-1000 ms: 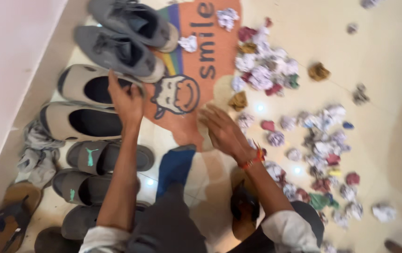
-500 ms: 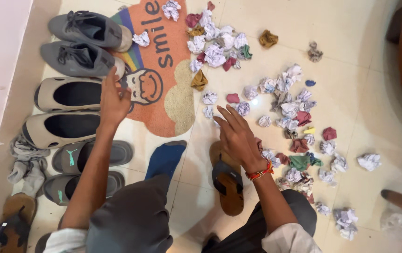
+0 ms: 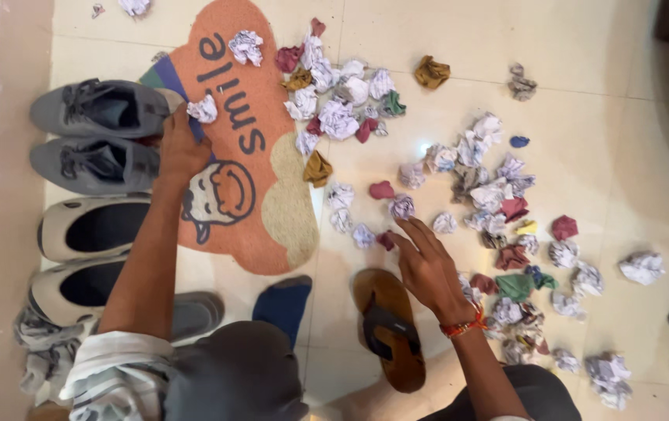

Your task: The person sits on the floor and picks up crumpled pieces of paper, placing them into a nearby trash bin. The person continues collecting scattered paper until the floor area is cleared.

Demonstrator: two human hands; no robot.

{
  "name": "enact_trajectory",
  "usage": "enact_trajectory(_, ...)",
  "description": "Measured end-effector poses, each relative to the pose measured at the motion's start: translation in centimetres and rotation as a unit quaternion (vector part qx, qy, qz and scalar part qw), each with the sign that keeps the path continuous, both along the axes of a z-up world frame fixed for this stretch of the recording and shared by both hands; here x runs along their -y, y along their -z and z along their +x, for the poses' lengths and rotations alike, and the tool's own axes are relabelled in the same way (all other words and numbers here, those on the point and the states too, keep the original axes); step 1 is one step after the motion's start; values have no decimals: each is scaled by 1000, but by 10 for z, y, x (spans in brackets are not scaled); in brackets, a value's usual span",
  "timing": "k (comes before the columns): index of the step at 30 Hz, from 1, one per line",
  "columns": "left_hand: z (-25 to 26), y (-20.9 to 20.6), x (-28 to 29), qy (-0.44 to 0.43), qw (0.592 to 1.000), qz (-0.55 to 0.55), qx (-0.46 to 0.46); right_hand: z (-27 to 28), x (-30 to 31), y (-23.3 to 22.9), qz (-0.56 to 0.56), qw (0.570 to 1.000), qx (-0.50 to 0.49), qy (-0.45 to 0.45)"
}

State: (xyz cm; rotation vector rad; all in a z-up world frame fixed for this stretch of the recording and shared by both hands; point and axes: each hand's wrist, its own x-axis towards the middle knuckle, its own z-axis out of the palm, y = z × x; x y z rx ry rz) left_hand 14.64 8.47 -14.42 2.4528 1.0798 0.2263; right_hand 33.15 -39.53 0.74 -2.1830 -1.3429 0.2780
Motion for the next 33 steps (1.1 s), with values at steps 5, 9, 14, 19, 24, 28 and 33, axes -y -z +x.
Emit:
enact_trajectory(5, 37, 31, -4, -53, 998, 13, -34, 13, -20, 12, -25, 999, -26, 32)
enact_trajectory(9, 64, 10, 14, 1, 995, 18, -96, 19, -40, 21, -33, 998, -33, 39)
enact_trajectory(14, 78, -39, 41, 337, 938, -75, -4, 21, -55, 28, -49, 998, -20, 46)
enact_trajectory(19, 99, -22, -71, 185, 965, -93, -158, 21, -62, 28, -90, 993, 24, 74)
enact_trajectory(24, 100, 20, -239, 14, 992, 122, 36, 21, -69, 33, -126, 990, 34, 60)
enact_trajectory(28, 112, 49, -270, -42, 998, 50, 12, 18, -76, 40, -111, 992, 21, 46)
enact_trajectory(33, 140, 47, -267, -95, 982, -161, -18, 17, -74, 41, -133, 990, 40, 37)
